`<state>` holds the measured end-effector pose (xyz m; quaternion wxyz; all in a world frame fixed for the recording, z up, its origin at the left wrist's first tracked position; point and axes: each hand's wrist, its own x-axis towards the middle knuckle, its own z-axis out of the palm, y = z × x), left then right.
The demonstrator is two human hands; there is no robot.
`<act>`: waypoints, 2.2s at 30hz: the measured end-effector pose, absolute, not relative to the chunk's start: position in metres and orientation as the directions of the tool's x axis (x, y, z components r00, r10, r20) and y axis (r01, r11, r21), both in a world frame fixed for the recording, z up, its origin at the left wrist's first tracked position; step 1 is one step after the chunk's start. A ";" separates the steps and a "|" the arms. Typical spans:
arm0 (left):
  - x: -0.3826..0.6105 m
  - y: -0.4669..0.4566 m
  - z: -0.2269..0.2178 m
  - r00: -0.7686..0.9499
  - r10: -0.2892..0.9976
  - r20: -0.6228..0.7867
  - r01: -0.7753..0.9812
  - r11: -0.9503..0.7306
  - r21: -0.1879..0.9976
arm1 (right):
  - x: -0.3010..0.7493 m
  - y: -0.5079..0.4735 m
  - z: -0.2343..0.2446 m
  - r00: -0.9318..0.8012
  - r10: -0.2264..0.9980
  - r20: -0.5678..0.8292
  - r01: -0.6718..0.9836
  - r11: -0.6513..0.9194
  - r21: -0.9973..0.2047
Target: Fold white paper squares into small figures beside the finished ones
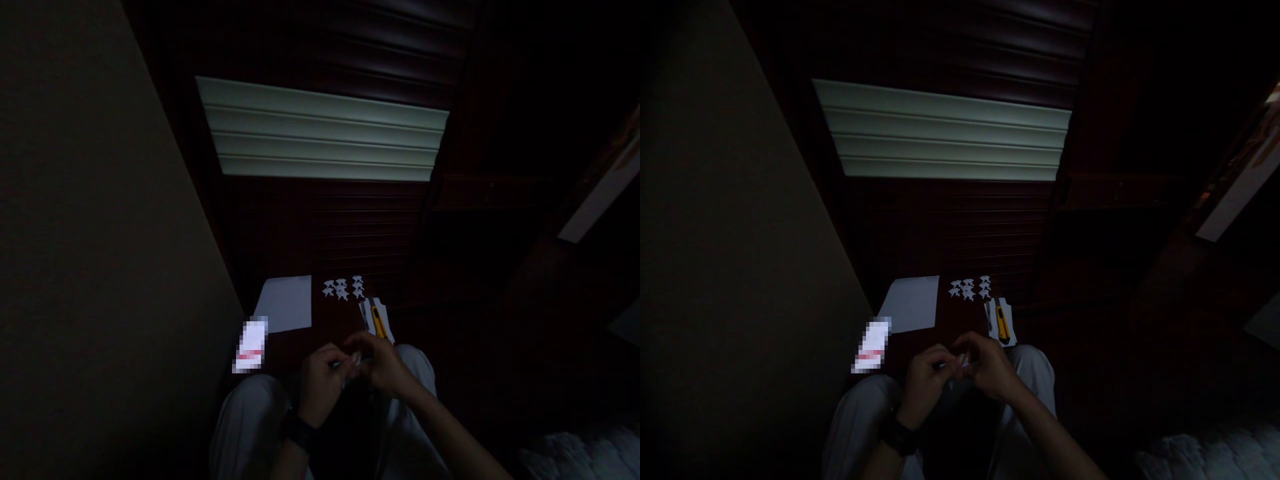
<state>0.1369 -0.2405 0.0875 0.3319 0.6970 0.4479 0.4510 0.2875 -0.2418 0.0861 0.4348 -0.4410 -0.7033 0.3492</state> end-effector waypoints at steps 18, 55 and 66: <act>0.132 -0.246 0.078 0.143 0.989 0.037 -0.123 -0.020 0.992 | 0.288 -0.221 0.061 0.067 0.986 0.151 -0.108 0.157 -0.982; 0.124 -0.188 0.064 -0.011 0.998 0.066 -0.104 -0.067 0.992 | 0.267 -0.177 0.048 0.162 0.977 0.138 -0.007 0.141 -0.990; 0.100 -0.109 0.040 0.146 0.989 -0.033 -0.404 0.090 0.910 | 0.261 -0.096 0.032 -0.012 0.973 0.231 -0.183 0.225 -0.957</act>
